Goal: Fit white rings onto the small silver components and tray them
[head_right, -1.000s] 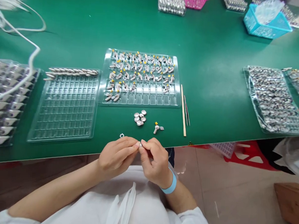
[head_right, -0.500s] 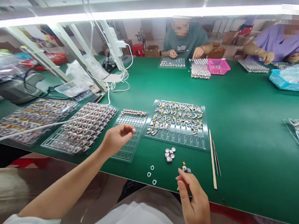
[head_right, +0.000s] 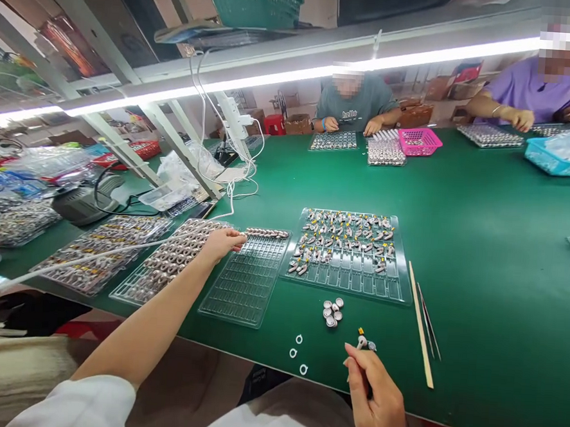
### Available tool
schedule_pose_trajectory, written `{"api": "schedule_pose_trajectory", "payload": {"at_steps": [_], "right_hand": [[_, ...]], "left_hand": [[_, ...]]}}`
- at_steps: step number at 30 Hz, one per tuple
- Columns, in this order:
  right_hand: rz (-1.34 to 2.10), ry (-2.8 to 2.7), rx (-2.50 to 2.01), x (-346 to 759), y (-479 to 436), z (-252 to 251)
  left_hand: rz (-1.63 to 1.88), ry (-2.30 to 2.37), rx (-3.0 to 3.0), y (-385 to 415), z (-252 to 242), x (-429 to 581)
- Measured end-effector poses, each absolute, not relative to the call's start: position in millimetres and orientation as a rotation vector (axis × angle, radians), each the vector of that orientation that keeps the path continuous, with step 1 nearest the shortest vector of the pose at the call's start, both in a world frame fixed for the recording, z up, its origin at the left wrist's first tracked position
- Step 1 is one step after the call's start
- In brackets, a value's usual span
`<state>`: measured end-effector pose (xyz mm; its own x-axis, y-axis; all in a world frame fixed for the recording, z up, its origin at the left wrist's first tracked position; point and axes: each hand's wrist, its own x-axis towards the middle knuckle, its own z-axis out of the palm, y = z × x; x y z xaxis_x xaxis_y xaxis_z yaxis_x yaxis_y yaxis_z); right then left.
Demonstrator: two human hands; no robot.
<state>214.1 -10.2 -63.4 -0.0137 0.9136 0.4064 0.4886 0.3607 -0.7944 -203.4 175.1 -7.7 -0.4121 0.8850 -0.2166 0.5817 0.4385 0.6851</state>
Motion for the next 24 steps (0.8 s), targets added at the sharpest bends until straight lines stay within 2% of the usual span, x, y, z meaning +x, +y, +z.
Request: {"api": "schedule_pose_trajectory", "payload": {"at_steps": [9, 24], "right_hand": [[0.685, -1.646, -1.256, 216.3, -12.8, -55.9], [0.691, -1.488, -1.295, 199.4, -18.7, -47.6]], "left_hand": [[0.508, 2.192, 1.201, 183.9, -24.0, -212.2], [0.179, 2.487, 1.649, 180.4, -7.5, -194.1]]}}
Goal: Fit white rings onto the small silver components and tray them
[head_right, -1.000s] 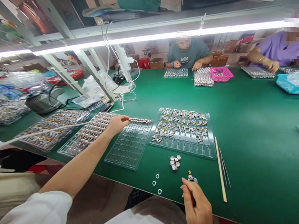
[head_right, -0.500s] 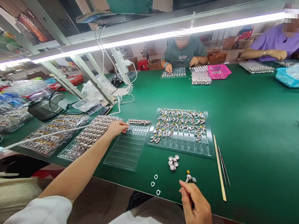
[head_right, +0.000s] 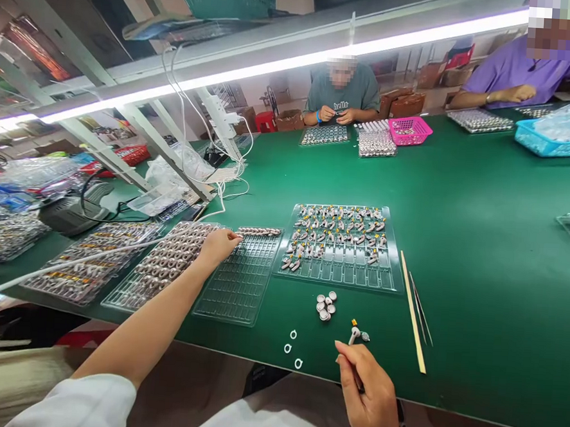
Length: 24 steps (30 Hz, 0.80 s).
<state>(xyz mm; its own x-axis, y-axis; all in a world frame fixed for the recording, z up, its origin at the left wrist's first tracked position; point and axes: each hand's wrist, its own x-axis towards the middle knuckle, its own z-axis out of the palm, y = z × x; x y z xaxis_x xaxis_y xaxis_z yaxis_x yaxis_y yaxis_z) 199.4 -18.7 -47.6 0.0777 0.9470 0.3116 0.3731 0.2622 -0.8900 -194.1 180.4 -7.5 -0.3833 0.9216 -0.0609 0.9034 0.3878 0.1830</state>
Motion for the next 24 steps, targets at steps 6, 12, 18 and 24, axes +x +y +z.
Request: {"api": "schedule_pose_trajectory", "payload": {"at_steps": [6, 12, 18, 24], "right_hand": [[0.683, -1.643, -1.199, 208.7, -14.6, -52.1], [0.69, -1.674, -1.195, 209.4, -16.7, -54.4], [0.613, -1.658, -1.305, 218.5, -18.8, -29.2], [0.351, -1.936, -1.647, 230.1, 6.7, -15.1]], "left_hand": [[0.211, 2.562, 1.709, 176.0, -7.5, -192.4], [0.254, 2.577, 1.719, 163.7, 3.8, -181.0], [0.546, 1.844, 2.081, 91.8, 14.1, -98.7], [0.766, 1.232, 2.256, 30.2, -13.3, -9.9]]}}
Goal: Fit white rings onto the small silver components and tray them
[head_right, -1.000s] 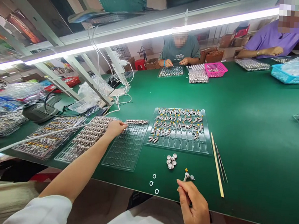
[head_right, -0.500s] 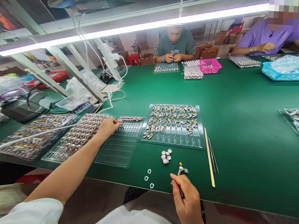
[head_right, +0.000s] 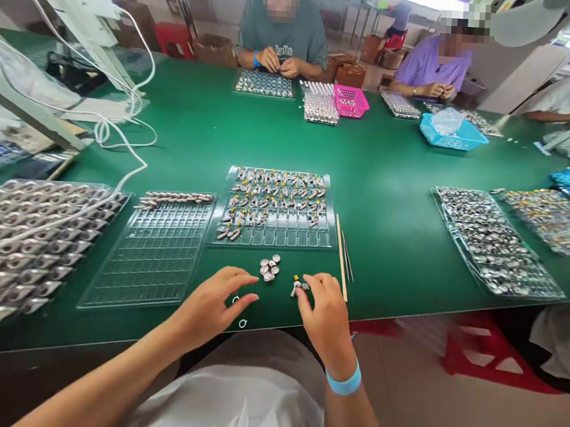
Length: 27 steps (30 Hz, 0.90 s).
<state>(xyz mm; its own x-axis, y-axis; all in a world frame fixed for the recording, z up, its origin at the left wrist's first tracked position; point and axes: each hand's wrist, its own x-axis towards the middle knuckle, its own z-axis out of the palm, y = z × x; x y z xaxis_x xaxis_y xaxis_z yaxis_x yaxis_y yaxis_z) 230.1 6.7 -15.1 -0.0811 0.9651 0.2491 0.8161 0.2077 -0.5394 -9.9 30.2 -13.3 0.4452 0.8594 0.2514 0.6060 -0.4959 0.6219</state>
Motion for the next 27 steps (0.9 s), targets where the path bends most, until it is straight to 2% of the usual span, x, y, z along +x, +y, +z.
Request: {"api": "schedule_pose_trajectory", "payload": {"at_steps": [9, 11, 16, 18, 27], "right_hand": [[0.281, -2.007, -1.737, 213.2, 14.4, -33.1], [0.433, -1.881, -1.696, 213.3, 11.1, -29.3], [1.078, -1.427, -1.332, 210.1, -7.7, -12.2], [1.169, -1.326, -1.203, 206.1, -15.6, -9.6], [0.969, -1.556, -0.964, 202.9, -23.7, -17.1]], "left_hand": [[0.932, 1.219, 2.126, 19.3, -30.7, 17.9], [0.94, 1.211, 2.048, 17.9, -30.2, 18.4], [0.943, 1.027, 1.582, 16.7, -24.3, 19.7], [0.888, 0.888, 1.345, 16.4, -18.6, 19.6], [0.713, 0.751, 0.768, 14.6, -6.2, 16.7]]}}
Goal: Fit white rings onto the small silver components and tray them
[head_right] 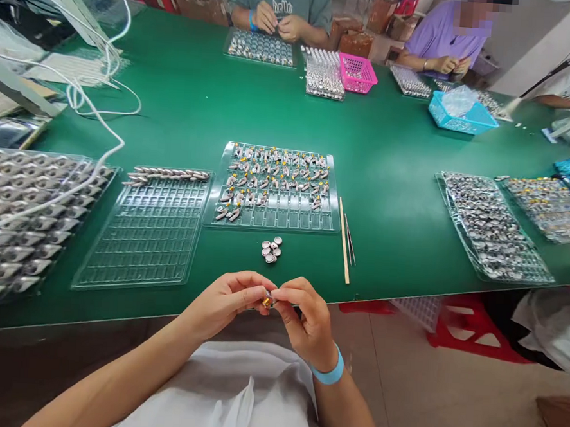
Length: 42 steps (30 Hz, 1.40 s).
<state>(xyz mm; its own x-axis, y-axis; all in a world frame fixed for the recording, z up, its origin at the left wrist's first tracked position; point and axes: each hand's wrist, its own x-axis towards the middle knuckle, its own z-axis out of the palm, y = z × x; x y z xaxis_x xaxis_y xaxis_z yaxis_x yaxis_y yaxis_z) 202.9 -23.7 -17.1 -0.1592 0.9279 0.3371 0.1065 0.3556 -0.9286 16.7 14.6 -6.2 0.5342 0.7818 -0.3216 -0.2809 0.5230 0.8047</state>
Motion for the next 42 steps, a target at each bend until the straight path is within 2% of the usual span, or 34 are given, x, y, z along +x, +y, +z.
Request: {"api": "schedule_pose_trajectory", "payload": {"at_steps": [9, 20, 31, 42], "right_hand": [[1.021, -1.5, -0.975, 194.4, -21.0, -16.8], [0.774, -1.548, -1.174, 178.3, -19.9, -8.8], [0.987, -1.491, -1.233, 185.0, -18.6, -7.8], [0.995, -1.661, -1.275, 192.5, -18.5, -8.1]], "left_hand": [[0.931, 1.015, 0.829, 5.5, 9.2, 16.3], [1.246, 0.998, 1.343, -7.2, -1.6, 22.7], [0.965, 1.125, 1.511, -1.3, 1.8, 15.5], [0.837, 1.084, 1.768, 2.6, 6.8, 8.9]]}}
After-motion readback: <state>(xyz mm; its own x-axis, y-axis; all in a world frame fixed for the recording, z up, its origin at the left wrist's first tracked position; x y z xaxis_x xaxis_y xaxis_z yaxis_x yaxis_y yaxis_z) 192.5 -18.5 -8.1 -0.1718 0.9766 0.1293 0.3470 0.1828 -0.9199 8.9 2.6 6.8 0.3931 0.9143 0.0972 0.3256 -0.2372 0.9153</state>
